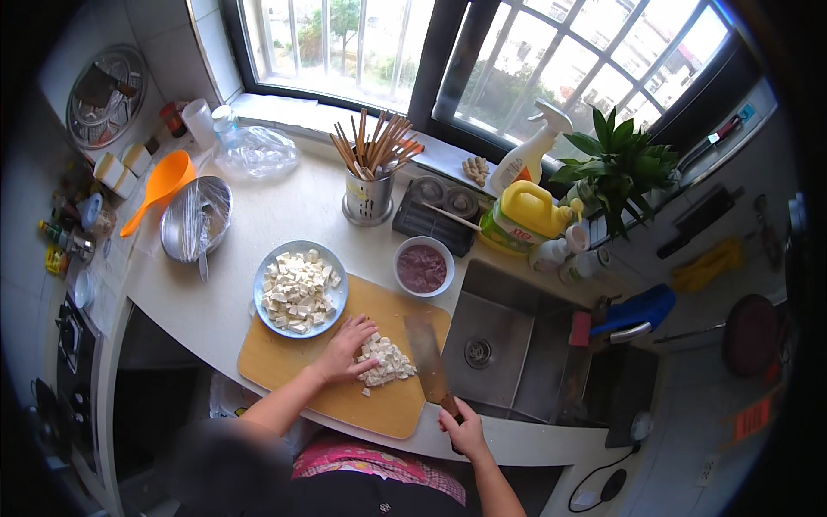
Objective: The person cuts a block of tofu into small cubes using a cleaver on a wooden cutting board. They repeatedly slice the tofu and transfer the cut pieces onto a nearby plate.
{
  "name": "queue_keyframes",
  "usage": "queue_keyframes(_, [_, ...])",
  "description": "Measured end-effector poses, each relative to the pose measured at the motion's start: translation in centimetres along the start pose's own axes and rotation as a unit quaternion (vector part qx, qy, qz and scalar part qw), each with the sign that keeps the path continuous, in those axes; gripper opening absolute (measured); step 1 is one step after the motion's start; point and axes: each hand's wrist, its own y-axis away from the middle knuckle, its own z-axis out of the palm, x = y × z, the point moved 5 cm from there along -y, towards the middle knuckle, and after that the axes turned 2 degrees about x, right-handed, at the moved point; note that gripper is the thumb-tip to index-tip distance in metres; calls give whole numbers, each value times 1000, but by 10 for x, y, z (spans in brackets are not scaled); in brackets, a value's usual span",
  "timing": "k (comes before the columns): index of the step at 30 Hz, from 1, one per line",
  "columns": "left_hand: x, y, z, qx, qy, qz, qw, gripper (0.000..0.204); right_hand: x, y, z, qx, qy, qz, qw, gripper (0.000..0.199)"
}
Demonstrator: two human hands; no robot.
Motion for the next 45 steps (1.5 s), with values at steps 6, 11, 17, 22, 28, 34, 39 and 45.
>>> queue_keyframes(6, [4, 19, 6, 47, 21, -14, 999, 62, 54, -18, -21, -65, -200, 77, 975, 14])
queue_keyframes(11, [34, 34, 15, 136, -58, -58, 987, 74, 73, -20, 9, -127, -177, 112, 969, 17])
queue_keyframes(17, [48, 29, 33, 219, -87, -98, 967, 68, 64, -10, 64, -167, -182, 112, 963, 17])
queue_keyframes(22, [50, 28, 32, 257, -86, -113, 956, 56, 55, -4, 87, -185, -194, 93, 959, 13])
queue_keyframes(28, [63, 27, 18, 275, -95, -121, 949, 44, 37, 7, 86, -198, -216, 125, 948, 12])
queue_keyframes(34, [82, -1, -33, 299, -114, -107, 941, 36, -20, 6, 99, -199, -251, 114, 940, 12])
queue_keyframes(39, [49, -17, -90, 308, -152, -101, 934, 45, -64, -37, 143, -240, -228, 73, 941, 13])
queue_keyframes(45, [-5, -20, -127, 319, -203, -53, 924, 38, -91, -83, 194, -265, -182, 24, 947, 14])
